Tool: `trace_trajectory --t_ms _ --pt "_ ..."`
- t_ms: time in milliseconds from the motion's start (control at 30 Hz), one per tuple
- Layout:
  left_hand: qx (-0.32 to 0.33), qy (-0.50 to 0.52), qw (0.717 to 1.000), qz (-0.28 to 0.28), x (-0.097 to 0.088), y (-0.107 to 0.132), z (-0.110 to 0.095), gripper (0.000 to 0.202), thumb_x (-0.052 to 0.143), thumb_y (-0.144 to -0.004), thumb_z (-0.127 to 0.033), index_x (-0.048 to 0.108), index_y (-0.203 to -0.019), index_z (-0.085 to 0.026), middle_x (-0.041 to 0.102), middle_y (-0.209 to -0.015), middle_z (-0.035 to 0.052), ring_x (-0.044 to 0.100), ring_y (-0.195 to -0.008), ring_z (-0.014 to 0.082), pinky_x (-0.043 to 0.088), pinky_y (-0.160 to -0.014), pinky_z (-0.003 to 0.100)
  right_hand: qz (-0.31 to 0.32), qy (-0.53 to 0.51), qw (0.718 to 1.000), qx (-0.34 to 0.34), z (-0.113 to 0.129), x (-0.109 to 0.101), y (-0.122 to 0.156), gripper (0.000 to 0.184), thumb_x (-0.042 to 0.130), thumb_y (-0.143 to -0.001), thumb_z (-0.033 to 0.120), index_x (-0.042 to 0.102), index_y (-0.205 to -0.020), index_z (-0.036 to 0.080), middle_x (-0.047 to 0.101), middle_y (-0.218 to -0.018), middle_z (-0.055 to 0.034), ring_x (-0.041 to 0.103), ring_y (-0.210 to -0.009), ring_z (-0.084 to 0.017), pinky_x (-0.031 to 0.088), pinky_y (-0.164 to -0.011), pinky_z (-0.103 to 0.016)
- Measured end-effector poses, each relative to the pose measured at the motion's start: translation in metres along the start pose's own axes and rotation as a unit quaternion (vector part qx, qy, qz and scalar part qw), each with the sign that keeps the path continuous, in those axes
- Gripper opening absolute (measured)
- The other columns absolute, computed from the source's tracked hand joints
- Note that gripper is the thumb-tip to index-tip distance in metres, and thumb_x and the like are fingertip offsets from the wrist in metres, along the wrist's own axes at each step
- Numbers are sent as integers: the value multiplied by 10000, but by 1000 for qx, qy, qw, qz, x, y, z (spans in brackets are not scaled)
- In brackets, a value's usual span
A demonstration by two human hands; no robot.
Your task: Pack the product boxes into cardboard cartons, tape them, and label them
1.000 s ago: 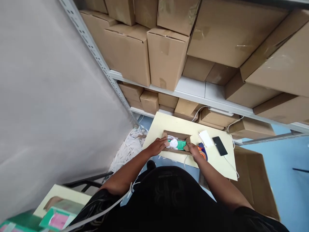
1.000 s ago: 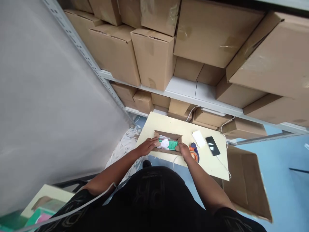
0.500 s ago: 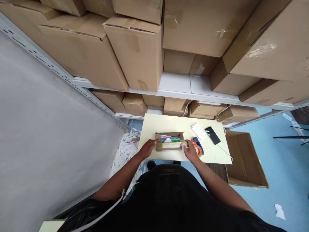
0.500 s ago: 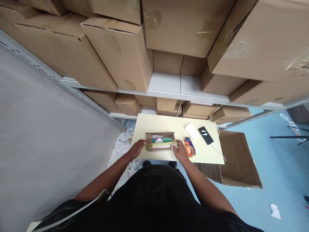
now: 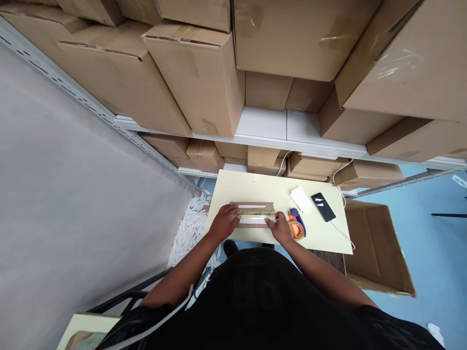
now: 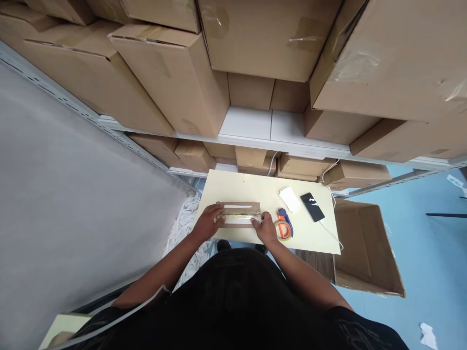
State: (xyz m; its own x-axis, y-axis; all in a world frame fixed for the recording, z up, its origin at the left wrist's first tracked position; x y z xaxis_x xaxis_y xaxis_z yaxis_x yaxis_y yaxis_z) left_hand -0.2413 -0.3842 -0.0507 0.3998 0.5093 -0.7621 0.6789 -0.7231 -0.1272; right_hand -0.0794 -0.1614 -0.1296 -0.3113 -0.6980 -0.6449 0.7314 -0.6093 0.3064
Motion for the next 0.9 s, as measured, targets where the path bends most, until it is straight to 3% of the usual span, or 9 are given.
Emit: trace_trajectory --t_ms 133,233,367,433,533,633,733,800,900 --pt "33 -61 997 -17 10 3 -4 299 552 -990 -297 717 -1199 -162 677 -1294 156 540 -1318 316 436 -1165 531 84 -40 995 -26 -11 -4 11 534 661 -835 581 528 -1216 230 668 -1052 -45 653 -875 -225 517 -752 -339" --pt "54 -100 993 7 20 -3 -6 287 521 -991 -254 725 -1177 -174 679 -1269 154 551 -1297 317 412 -1162 550 70 5 997 -29 -43 -34 24 500 631 -862 474 559 -1288 223 657 -1233 -92 657 -1057 -245 527 -897 -366" --pt "42 -162 986 18 26 -3 -9 293 497 -1002 -237 715 -1185 -169 654 -1307 166 521 -1319 344 391 -1126 576 -22 194 978 72 -101 -84 25 454 524 -949 435 592 -1307 164 641 -1258 -170 621 -1169 -300 489 -966 -395" --pt "25 -193 980 35 32 0 -11 299 483 -997 -203 708 -1190 -163 653 -1293 177 539 -1271 359 426 -1060 558 -11 255 957 136 -124 -90 15 516 545 -944 450 561 -1354 138 618 -1289 -196 619 -1185 -321 495 -939 -393" --pt "16 -195 974 112 48 -1 -17 343 458 -950 -101 703 -1184 -156 667 -1226 172 605 -1130 324 488 -952 464 33 273 943 189 -138 -82 -10 504 587 -917 427 584 -1323 127 619 -1277 -197 643 -1165 -318 508 -895 -369" --pt "-57 -137 979 137 49 -12 -13 360 478 -886 -62 707 -1147 -158 665 -1212 150 635 -1082 282 512 -916 389 44 260 944 198 -136 -78 -32 404 552 -928 394 651 -1215 126 672 -1183 -186 689 -1072 -312 527 -837 -367" --pt "-193 1 974 115 38 -25 5 231 531 -892 -163 728 -1011 -183 706 -1134 110 658 -1066 255 510 -934 353 39 251 953 162 -119 -82 -40 388 470 -961 345 654 -1242 150 717 -1121 -148 707 -1025 -289 536 -853 -368" --pt "-294 130 941 107 36 -25 19 195 551 -915 -273 722 -963 -194 734 -1064 87 675 -1032 242 514 -918 336 -4 237 968 86 -90 -91 -38 447 454 -952 297 604 -1350 158 714 -1199 -140 686 -1103 -277 529 -940 -372" --pt "-391 329 853 105 44 -17 26 343 534 -946 -470 700 -1050 -189 747 -1076 90 684 -1009 232 524 -886 325 -86 198 974 -70 -26 -103 -23 542 471 -923 282 535 -1441 136 674 -1307 -150 637 -1201 -285 506 -1053 -417"
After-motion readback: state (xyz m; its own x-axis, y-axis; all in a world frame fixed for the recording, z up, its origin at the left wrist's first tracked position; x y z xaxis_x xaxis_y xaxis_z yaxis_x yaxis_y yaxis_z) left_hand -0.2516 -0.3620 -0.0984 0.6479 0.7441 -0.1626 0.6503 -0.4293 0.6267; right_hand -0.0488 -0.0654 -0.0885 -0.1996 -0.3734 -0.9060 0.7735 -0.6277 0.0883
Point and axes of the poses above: each hand's wrist, its own y-axis away from the middle knuckle, its own x-axis out of the palm, z = x × y, the point moved 9 cm from there along -y, towards the middle knuckle
